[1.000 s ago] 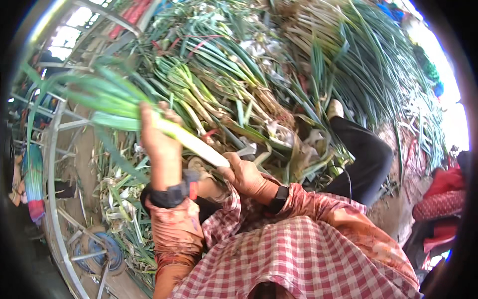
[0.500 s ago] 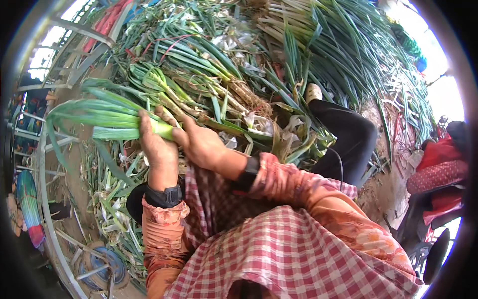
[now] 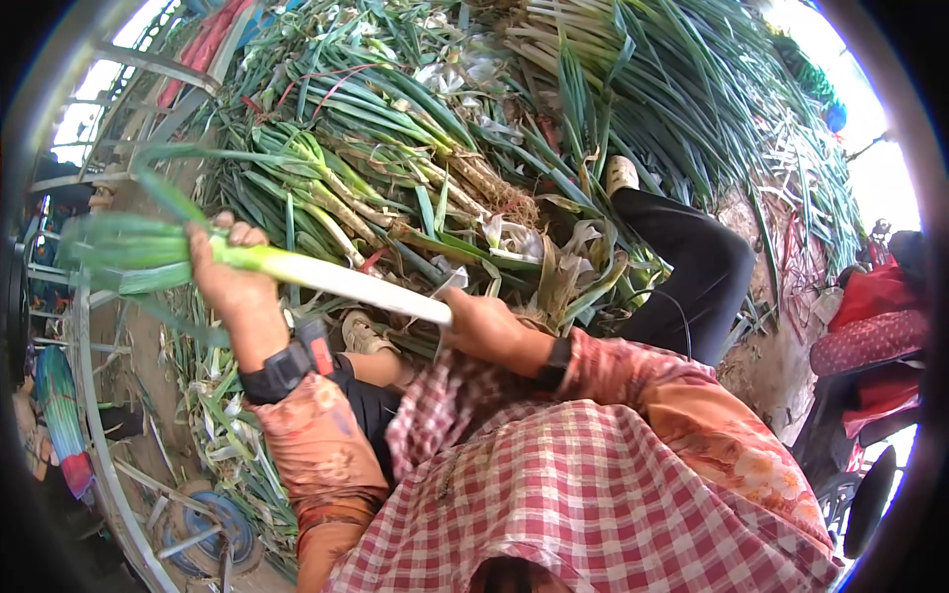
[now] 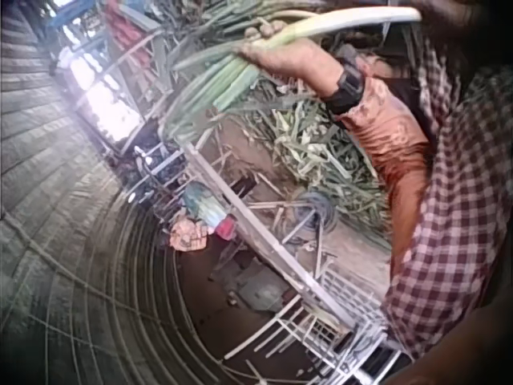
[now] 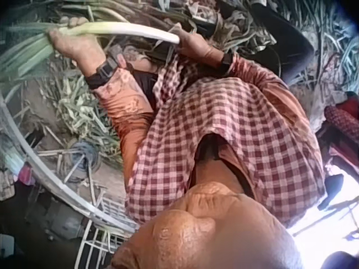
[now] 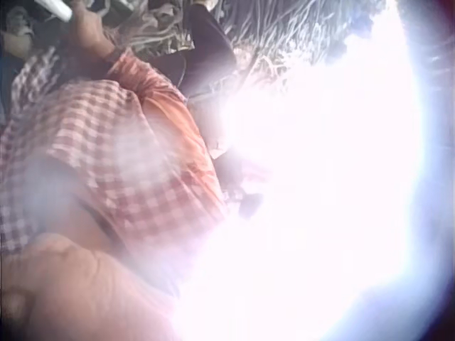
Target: Cleaning and trimming large green leeks by hand in an agricultural processing facility.
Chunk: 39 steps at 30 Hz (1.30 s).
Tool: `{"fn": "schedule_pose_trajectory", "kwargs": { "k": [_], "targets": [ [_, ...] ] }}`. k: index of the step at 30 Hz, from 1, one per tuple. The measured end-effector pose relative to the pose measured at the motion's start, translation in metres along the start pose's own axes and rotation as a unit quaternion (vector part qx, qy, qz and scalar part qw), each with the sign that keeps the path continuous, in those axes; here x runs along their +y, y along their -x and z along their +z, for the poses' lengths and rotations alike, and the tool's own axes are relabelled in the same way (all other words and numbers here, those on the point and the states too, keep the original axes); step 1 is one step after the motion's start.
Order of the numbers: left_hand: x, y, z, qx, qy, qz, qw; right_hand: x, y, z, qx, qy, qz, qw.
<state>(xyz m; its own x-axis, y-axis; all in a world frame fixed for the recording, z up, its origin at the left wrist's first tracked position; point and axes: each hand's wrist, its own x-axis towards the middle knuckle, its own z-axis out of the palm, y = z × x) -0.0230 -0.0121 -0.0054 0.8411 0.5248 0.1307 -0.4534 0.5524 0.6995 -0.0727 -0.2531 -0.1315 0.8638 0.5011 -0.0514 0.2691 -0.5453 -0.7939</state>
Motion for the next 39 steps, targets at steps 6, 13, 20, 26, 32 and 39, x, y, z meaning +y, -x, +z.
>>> {"fn": "schedule_pose_trajectory", "kwargs": {
  "k": [6, 13, 20, 26, 32, 39],
  "targets": [
    [0.018, -0.012, -0.005, -0.003, 0.03, 0.009, 0.999, 0.035, 0.004, -0.016, -0.006, 0.02, 0.011, 1.0],
    [0.077, -0.025, -0.047, 0.057, 0.018, 0.097, 0.993, 0.142, 0.031, -0.034, -0.226, 0.126, 0.16, 0.952],
    [0.076, -0.017, -0.05, 0.129, 0.033, 0.175, 0.975, 0.019, -0.011, -0.067, 0.1, 0.125, 0.036, 0.986],
    [0.065, -0.015, -0.039, 0.115, 0.031, 0.177, 0.977, -0.061, -0.062, -0.06, 0.166, 0.108, -0.279, 0.94],
    [0.063, -0.015, -0.038, 0.064, 0.077, 0.131, 0.986, -0.066, -0.096, -0.042, 0.058, 0.033, -0.31, 0.949],
    [0.059, -0.018, -0.036, 0.048, 0.05, 0.125, 0.99, -0.069, -0.091, -0.049, 0.009, 0.005, -0.3, 0.954]
  ]
}}
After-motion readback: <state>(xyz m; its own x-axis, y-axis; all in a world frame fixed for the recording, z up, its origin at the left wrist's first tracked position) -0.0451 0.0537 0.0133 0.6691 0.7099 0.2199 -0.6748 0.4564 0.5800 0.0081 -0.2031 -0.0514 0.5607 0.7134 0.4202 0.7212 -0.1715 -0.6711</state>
